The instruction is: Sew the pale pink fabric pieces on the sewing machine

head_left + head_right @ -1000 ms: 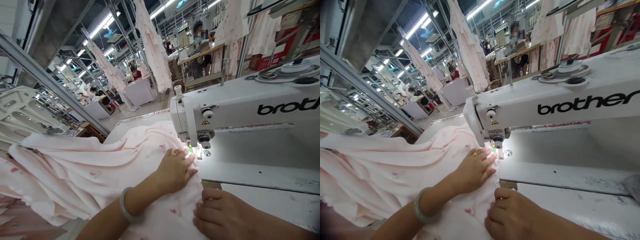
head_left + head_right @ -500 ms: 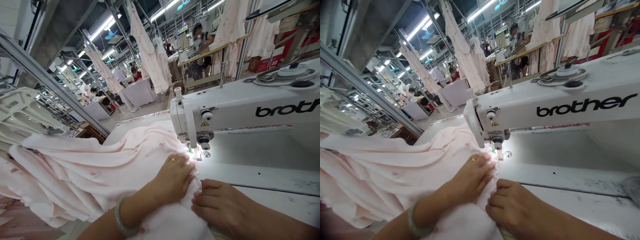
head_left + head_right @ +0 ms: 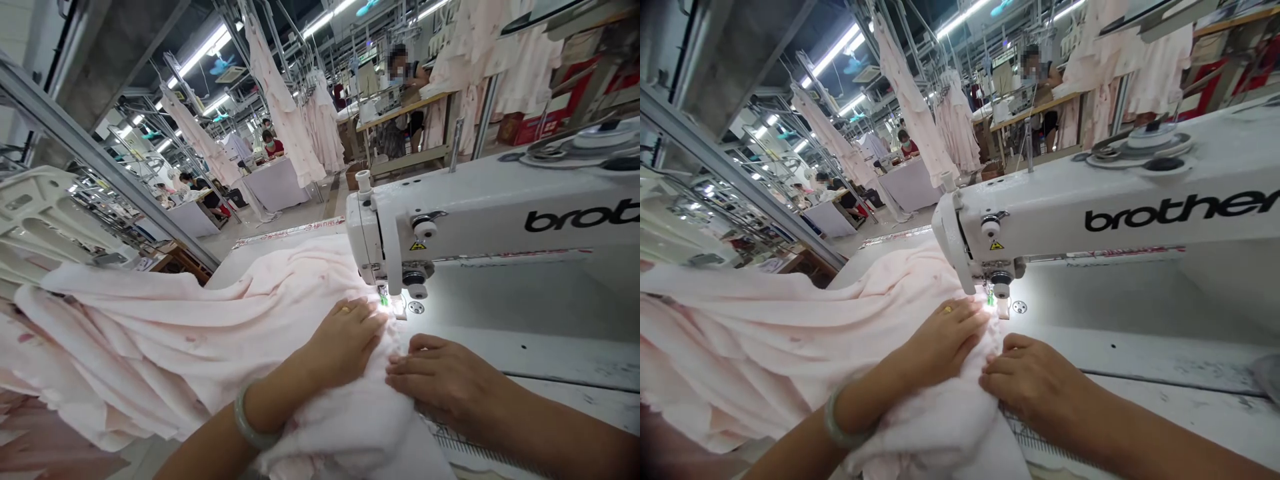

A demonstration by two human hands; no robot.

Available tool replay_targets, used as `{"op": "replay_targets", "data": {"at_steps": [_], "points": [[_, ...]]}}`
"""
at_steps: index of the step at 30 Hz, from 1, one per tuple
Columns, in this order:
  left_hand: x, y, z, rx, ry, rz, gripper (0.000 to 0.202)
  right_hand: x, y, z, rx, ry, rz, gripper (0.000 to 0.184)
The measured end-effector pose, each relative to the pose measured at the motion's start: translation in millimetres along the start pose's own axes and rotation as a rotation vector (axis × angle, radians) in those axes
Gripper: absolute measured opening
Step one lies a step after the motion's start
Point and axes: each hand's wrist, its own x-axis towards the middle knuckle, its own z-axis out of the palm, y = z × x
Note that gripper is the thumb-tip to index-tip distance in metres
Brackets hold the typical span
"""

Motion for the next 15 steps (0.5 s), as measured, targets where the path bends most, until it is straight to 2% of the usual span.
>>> {"op": "replay_targets", "data": {"at_steps": [4, 7, 15], "points": [[-12.6, 2.7, 3.7, -0.067, 0.076, 0.047, 0.03, 0.4, -0.9, 0.5, -0.002, -0.02, 0.003, 0.038], [-9.4, -5.3, 9.8, -0.092, 0.109, 0.051, 0.032, 1.2, 2.8, -1.5, -0.001, -0.015, 0.017, 0.039], [11.7, -32.8, 15.4, -0.124, 0.03, -0.021, 0.034, 7.6, 19.2, -11.7, 0.012, -0.065, 0.16, 0.036]]}}
